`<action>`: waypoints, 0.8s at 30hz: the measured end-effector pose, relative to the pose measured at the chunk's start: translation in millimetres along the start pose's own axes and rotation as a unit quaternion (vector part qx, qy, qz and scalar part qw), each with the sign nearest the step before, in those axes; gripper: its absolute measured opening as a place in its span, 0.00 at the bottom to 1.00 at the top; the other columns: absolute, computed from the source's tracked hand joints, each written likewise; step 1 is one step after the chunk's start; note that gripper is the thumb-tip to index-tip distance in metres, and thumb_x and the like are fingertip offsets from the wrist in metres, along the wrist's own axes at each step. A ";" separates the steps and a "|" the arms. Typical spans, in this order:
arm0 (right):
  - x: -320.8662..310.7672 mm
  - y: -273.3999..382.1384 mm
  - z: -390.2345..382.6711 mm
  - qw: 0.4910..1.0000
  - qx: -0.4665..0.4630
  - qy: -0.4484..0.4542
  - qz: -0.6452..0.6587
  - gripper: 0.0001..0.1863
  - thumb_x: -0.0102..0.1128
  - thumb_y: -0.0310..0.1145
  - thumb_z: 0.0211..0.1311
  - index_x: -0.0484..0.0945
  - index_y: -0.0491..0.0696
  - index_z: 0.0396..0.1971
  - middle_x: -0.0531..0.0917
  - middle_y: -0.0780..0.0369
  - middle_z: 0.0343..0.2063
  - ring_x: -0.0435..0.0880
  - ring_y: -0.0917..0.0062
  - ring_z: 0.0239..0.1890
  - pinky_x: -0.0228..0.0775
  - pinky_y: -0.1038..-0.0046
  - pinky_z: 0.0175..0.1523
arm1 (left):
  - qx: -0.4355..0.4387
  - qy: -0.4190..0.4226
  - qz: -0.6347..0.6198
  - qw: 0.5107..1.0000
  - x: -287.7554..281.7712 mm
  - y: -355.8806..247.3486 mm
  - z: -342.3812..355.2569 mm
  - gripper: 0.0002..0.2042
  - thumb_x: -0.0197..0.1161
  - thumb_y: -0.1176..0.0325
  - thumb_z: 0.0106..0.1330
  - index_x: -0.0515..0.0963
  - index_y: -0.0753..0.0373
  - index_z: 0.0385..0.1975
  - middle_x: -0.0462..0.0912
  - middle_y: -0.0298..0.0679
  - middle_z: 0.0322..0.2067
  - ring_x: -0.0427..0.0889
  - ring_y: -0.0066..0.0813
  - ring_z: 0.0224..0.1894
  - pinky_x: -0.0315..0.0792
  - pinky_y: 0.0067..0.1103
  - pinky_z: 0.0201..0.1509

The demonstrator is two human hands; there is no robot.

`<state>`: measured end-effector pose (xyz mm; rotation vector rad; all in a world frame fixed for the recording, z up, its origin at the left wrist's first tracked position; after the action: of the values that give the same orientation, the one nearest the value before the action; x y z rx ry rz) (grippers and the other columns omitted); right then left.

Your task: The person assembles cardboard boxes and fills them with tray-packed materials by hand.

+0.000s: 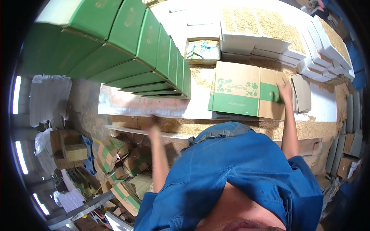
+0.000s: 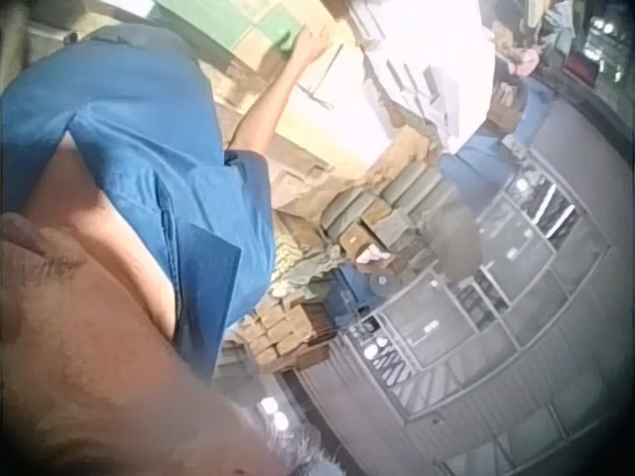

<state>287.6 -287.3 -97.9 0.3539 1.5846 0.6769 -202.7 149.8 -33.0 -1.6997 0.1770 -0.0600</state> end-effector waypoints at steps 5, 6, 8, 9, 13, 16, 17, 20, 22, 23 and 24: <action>9.0 -122.1 -43.9 0.994 0.111 0.005 -0.001 0.30 0.63 0.42 0.59 0.75 0.37 0.56 0.84 0.44 0.44 0.83 0.52 0.50 0.72 0.60 0.57 | 0.072 0.320 0.233 0.916 126.1 95.6 -75.9 0.22 0.62 0.64 0.68 0.75 0.72 0.57 0.82 0.50 0.50 0.82 0.36 0.52 0.76 0.27 0.53; 16.0 -115.7 -47.3 0.993 0.115 0.008 0.016 0.27 0.62 0.41 0.60 0.75 0.37 0.54 0.85 0.45 0.42 0.84 0.51 0.47 0.72 0.59 0.57 | 0.072 0.339 0.250 0.904 153.0 99.1 -76.0 0.25 0.62 0.62 0.67 0.73 0.73 0.59 0.82 0.52 0.52 0.82 0.37 0.52 0.76 0.28 0.55; 13.4 -51.0 -54.2 0.982 0.186 0.029 0.000 0.24 0.59 0.38 0.62 0.74 0.41 0.54 0.79 0.44 0.52 0.79 0.50 0.55 0.69 0.57 0.61 | 0.089 0.371 0.311 0.870 180.3 99.8 -72.3 0.26 0.66 0.59 0.62 0.76 0.69 0.56 0.81 0.55 0.50 0.82 0.44 0.50 0.74 0.31 0.55; 4.5 -26.8 -59.8 0.991 0.131 0.013 -0.020 0.24 0.59 0.35 0.62 0.72 0.41 0.57 0.76 0.45 0.56 0.76 0.50 0.57 0.68 0.57 0.63 | 0.106 0.379 0.353 0.849 193.5 85.6 -78.4 0.26 0.68 0.57 0.60 0.78 0.67 0.54 0.82 0.56 0.47 0.83 0.47 0.48 0.74 0.32 0.54; 8.3 -13.3 -74.3 0.995 0.037 -0.047 -0.075 0.30 0.60 0.28 0.58 0.67 0.42 0.62 0.66 0.46 0.65 0.66 0.52 0.66 0.58 0.59 0.70 | 0.042 0.369 0.387 0.844 219.5 76.3 -86.4 0.18 0.69 0.60 0.59 0.84 0.64 0.46 0.84 0.53 0.41 0.83 0.51 0.44 0.75 0.33 0.51; 5.7 -27.6 -80.3 0.997 0.023 -0.067 -0.044 0.28 0.60 0.28 0.57 0.71 0.42 0.61 0.66 0.46 0.66 0.65 0.52 0.68 0.57 0.61 0.72 | 0.132 0.304 0.398 0.856 215.6 70.6 -101.9 0.18 0.70 0.62 0.58 0.84 0.65 0.45 0.84 0.53 0.40 0.83 0.50 0.44 0.75 0.33 0.51; 4.1 -34.2 -80.0 0.997 0.033 -0.069 -0.007 0.27 0.59 0.27 0.57 0.73 0.42 0.59 0.68 0.45 0.65 0.65 0.52 0.67 0.57 0.61 0.72 | 0.157 0.301 0.391 0.855 214.7 67.2 -104.8 0.17 0.71 0.64 0.57 0.84 0.65 0.45 0.84 0.52 0.41 0.83 0.48 0.44 0.74 0.32 0.50; -4.5 -42.2 -71.4 0.992 0.062 -0.068 0.092 0.25 0.58 0.27 0.57 0.75 0.40 0.57 0.73 0.46 0.59 0.70 0.54 0.64 0.60 0.63 0.69 | 0.186 0.270 0.355 0.875 205.7 63.4 -120.1 0.18 0.72 0.67 0.55 0.84 0.65 0.46 0.83 0.52 0.40 0.82 0.47 0.43 0.74 0.29 0.50; -13.1 -44.8 -60.7 0.970 0.104 -0.067 0.208 0.25 0.57 0.28 0.57 0.76 0.38 0.56 0.81 0.47 0.52 0.79 0.58 0.56 0.67 0.67 0.63 | 0.179 0.274 0.317 0.890 200.0 59.8 -126.2 0.17 0.72 0.73 0.54 0.83 0.69 0.44 0.84 0.49 0.39 0.83 0.39 0.41 0.75 0.26 0.48; -18.2 -44.7 -58.0 0.967 0.084 -0.095 0.222 0.25 0.58 0.29 0.58 0.75 0.38 0.57 0.84 0.50 0.47 0.82 0.64 0.50 0.70 0.69 0.57 | 0.115 0.288 0.234 0.921 194.1 59.4 -129.2 0.15 0.71 0.76 0.54 0.83 0.71 0.43 0.85 0.47 0.38 0.84 0.34 0.40 0.75 0.24 0.47; -24.0 -42.8 -54.8 0.962 0.064 -0.123 0.235 0.26 0.59 0.30 0.60 0.74 0.38 0.58 0.86 0.52 0.42 0.84 0.69 0.44 0.72 0.71 0.51 | 0.049 0.297 0.148 0.942 188.9 58.6 -131.4 0.14 0.71 0.78 0.54 0.83 0.73 0.41 0.86 0.44 0.37 0.84 0.30 0.39 0.75 0.23 0.46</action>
<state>244.4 -346.5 -104.3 0.8946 1.3154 0.8549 -39.9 -15.2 -84.8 -1.4964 0.8632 -0.3523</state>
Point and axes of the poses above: each hand's wrist, its own z-axis towards the middle knuckle, its own x-axis out of the palm, y = z × x, the point moved 2 cm from there along z, towards the middle knuckle
